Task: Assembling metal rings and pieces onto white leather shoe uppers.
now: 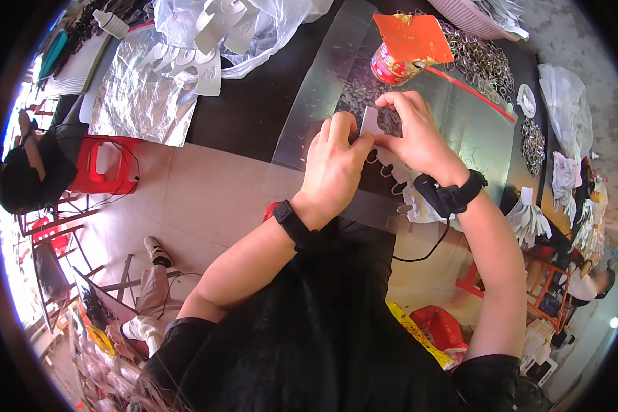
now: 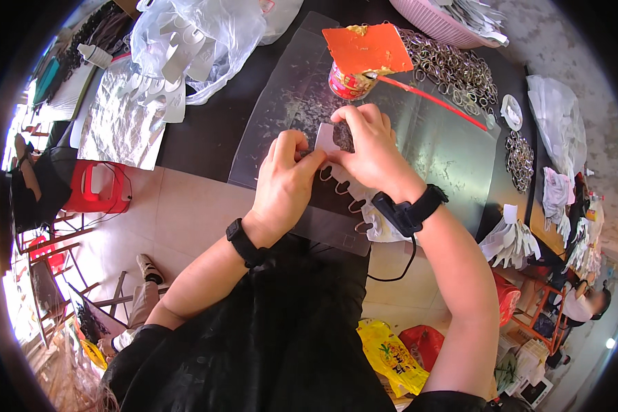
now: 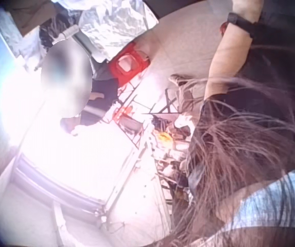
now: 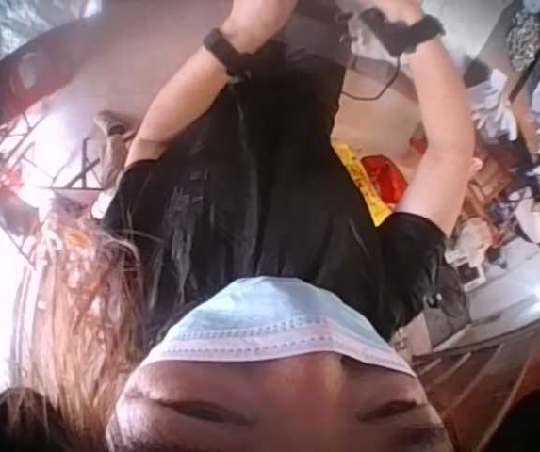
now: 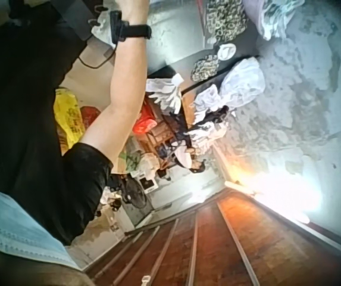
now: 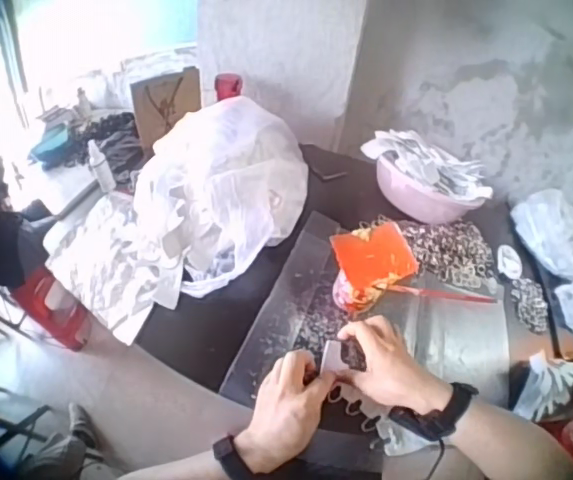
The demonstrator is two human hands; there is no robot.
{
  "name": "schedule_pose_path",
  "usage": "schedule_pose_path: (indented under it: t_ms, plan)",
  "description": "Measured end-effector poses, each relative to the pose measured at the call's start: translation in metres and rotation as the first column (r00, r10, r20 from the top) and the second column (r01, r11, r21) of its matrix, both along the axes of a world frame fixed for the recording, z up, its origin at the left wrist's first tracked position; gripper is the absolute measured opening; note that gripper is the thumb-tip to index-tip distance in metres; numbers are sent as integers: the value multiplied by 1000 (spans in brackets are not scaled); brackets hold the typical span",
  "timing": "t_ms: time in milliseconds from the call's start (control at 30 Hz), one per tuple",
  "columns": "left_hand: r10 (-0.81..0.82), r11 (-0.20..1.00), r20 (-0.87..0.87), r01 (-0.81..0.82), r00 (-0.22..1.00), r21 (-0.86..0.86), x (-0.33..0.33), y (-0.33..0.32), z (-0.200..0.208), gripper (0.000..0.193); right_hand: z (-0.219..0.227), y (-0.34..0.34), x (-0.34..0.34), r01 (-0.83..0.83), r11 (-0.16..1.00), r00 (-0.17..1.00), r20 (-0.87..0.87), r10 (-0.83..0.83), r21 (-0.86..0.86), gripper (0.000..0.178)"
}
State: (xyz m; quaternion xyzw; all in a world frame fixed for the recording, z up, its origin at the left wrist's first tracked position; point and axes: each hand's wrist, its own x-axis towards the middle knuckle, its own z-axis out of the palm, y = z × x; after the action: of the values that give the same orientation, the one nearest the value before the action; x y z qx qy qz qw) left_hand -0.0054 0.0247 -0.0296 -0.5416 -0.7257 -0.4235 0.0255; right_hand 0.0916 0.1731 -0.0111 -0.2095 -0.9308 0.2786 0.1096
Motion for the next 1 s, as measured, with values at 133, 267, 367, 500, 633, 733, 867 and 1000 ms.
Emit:
schedule_pose_path:
  t_ms: [133,267,367,500,633,733,867,1000]
  plan:
    - [-13,1000,11,13,1000,9,0,1,-2,23,21,1,4,-15,989,996,-88,2,-149,42]
    - [-3,1000,36,3,999,8,0,-2,-2,21,38,-28,10,-32,970,997,-78,14,-240,33]
    - [-3,1000,51,2,999,7,-1,-2,-3,19,32,-37,9,-16,985,996,-94,0,-175,32]
    - [-14,1000,43,13,999,20,-1,0,-1,16,27,-39,6,40,978,991,-117,-65,-204,32]
    - [-10,1000,39,9,999,18,-2,0,-2,14,22,-40,4,38,986,996,-68,-49,-161,34]
    - [-14,1000,81,15,997,-13,-3,-1,0,13,19,-46,8,13,999,997,-80,-10,40,38]
    - [7,999,107,-2,994,-44,-5,-2,4,14,16,-48,11,-42,975,996,-70,58,218,39]
    - [-14,999,130,19,991,-40,-5,-2,3,17,22,-49,11,-44,987,994,-87,58,156,37]
